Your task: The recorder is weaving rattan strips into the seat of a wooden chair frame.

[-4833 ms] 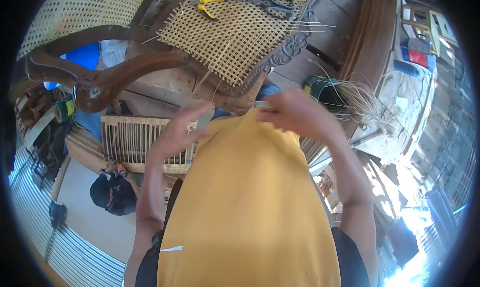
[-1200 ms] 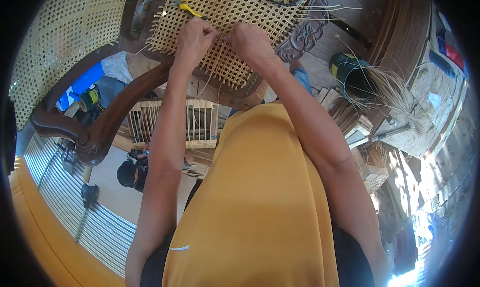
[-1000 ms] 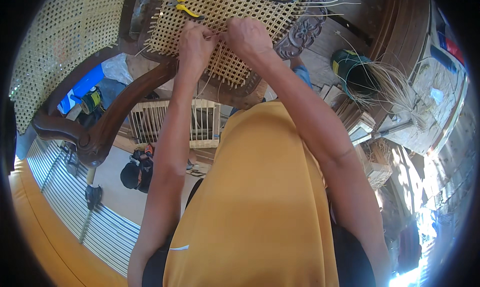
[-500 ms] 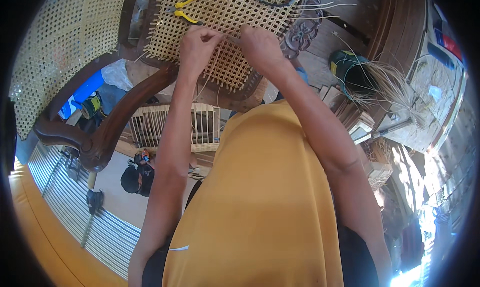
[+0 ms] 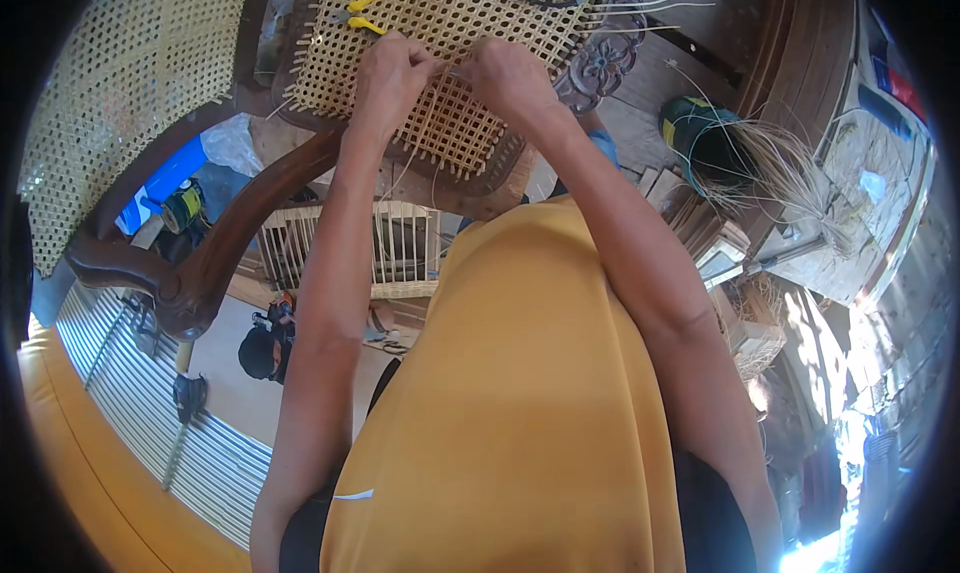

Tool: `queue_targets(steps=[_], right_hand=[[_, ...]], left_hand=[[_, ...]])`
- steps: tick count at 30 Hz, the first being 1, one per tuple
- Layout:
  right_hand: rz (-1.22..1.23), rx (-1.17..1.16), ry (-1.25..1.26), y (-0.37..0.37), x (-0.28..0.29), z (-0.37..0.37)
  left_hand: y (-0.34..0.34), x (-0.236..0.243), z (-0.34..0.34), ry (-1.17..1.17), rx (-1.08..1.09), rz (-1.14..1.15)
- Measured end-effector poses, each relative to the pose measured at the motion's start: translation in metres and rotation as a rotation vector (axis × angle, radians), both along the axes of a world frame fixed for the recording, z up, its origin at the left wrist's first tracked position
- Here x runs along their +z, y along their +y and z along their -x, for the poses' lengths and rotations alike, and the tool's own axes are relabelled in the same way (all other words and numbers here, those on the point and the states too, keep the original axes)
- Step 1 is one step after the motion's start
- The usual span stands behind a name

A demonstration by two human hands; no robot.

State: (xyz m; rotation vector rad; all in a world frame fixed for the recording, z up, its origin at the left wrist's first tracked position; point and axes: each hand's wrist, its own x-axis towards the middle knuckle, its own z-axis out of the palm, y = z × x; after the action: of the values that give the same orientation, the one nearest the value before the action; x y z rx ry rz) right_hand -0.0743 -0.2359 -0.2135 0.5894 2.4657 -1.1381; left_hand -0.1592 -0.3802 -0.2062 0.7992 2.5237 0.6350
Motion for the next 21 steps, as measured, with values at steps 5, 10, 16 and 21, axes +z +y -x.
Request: queue_targets(steps=[5,10,16,21], right_hand=[[-0.072,0.063,0.0,0.001,-0.003,0.004],[-0.1,0.115,0.008,0.001,0.002,0.004],[-0.346,0.092,-0.02,0.057,0.028,-0.012],[-0.253,0.04,0.109,0.085,0.024,-0.031]], left_hand=[[-0.004,0.004,-0.014,0.018,0.066,-0.039],[0.001,-0.002,-0.031,0.092,0.14,-0.099],[0.009,-0.005,-0.048,0.366,0.149,0.057],[0.018,-0.002,-0.041,0.232,-0.018,-0.23]])
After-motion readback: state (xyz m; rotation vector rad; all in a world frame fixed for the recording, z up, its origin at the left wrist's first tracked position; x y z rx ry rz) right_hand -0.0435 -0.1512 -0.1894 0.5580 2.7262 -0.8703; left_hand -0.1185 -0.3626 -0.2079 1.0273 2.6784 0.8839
